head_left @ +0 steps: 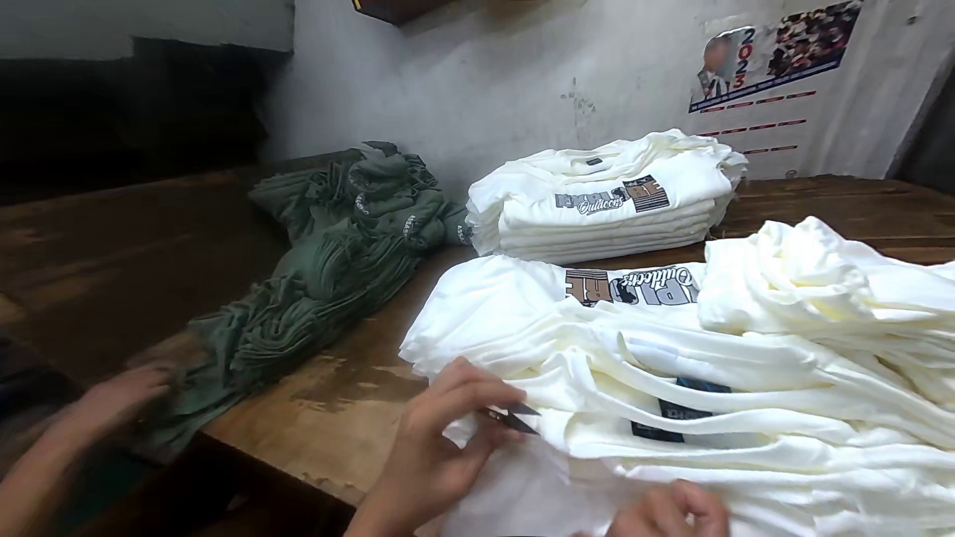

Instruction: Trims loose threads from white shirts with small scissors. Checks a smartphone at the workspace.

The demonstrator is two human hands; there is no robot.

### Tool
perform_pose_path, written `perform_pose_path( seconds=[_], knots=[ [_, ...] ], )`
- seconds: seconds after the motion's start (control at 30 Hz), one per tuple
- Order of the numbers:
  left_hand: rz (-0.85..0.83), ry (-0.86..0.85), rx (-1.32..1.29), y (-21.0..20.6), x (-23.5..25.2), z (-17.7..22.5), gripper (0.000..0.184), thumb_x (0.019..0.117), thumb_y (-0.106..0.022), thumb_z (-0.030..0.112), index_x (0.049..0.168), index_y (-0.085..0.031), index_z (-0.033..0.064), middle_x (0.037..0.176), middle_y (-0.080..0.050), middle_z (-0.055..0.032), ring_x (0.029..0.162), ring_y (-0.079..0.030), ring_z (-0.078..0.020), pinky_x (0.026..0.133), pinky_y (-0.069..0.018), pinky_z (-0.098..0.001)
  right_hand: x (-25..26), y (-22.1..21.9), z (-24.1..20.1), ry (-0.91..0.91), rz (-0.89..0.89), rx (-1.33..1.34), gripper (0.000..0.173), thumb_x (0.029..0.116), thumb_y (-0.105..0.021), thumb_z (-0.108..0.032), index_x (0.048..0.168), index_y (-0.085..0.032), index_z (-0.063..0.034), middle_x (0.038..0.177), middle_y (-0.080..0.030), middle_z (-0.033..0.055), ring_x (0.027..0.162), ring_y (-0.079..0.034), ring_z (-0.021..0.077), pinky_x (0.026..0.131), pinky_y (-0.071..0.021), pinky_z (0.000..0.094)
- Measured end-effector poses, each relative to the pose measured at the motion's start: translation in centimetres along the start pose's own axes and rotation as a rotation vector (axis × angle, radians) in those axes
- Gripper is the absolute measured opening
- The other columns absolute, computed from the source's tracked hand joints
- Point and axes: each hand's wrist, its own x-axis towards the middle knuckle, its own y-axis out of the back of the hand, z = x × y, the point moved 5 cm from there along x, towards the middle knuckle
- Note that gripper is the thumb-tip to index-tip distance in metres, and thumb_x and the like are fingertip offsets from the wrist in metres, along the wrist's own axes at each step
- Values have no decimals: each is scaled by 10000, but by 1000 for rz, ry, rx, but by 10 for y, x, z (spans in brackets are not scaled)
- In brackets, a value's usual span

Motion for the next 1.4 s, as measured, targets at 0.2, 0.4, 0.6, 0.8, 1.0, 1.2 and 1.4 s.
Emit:
perform_pose_path(
  seconds=[0.2,0.4,0.6,0.8,1.0,1.2,1.4],
  knots=[
    [-31,459,89,-10,28,16,272,877,-735,436,758,-697,194,665,-570,131,573,-503,49,498,-409,-139,26,-16,0,-94,-19,-174,141,878,-749,-316,819,-811,-203,871,-663,42,897,-595,219,900,-386,466],
    [-179,741,-211,-22,34,19,87,941,-691,204,920,-738,133,704,-646,101,543,-523,26,491,-416,-155,18,-17,10,-166,107,138,107,873,-773,-107,813,-761,-19,887,-666,105,824,-647,63,784,-543,121],
    [-82,762,-387,-25,27,19,77,947,-671,138,946,-745,116,728,-653,78,535,-500,21,475,-388,-142,31,-25,22,-266,44,132,247,885,-792,-278,1000,-819,-61,903,-698,69,745,-640,49,623,-540,165],
    [-127,437,164,-7,39,33,298,793,-818,424,1013,-752,234,910,-705,141,776,-647,42,630,-530,-133,26,-13,34,-480,274,567,51,884,-739,10,902,-767,48,811,-590,39,579,-601,5,503,-561,138],
    [-223,66,593,-16,74,69,187,833,-751,413,949,-789,272,843,-679,118,772,-657,-69,661,-563,-302,26,-10,38,-652,350,695,79,946,-657,0,915,-712,46,827,-593,19,503,-554,7,438,-535,155],
    [-383,29,582,-40,91,76,84,758,-843,235,798,-769,242,718,-669,107,723,-654,-91,649,-516,-342,32,-12,39,-657,298,656,82,943,-676,-21,938,-731,40,828,-608,21,528,-548,7,448,-506,144],
    [-834,146,449,-39,81,63,360,750,-894,301,1064,-763,182,885,-672,-95,876,-654,-313,792,-493,-553,12,17,37,-269,168,393,206,1083,-495,-272,938,-600,-170,928,-615,-66,862,-614,-48,814,-522,130]
  ],
)
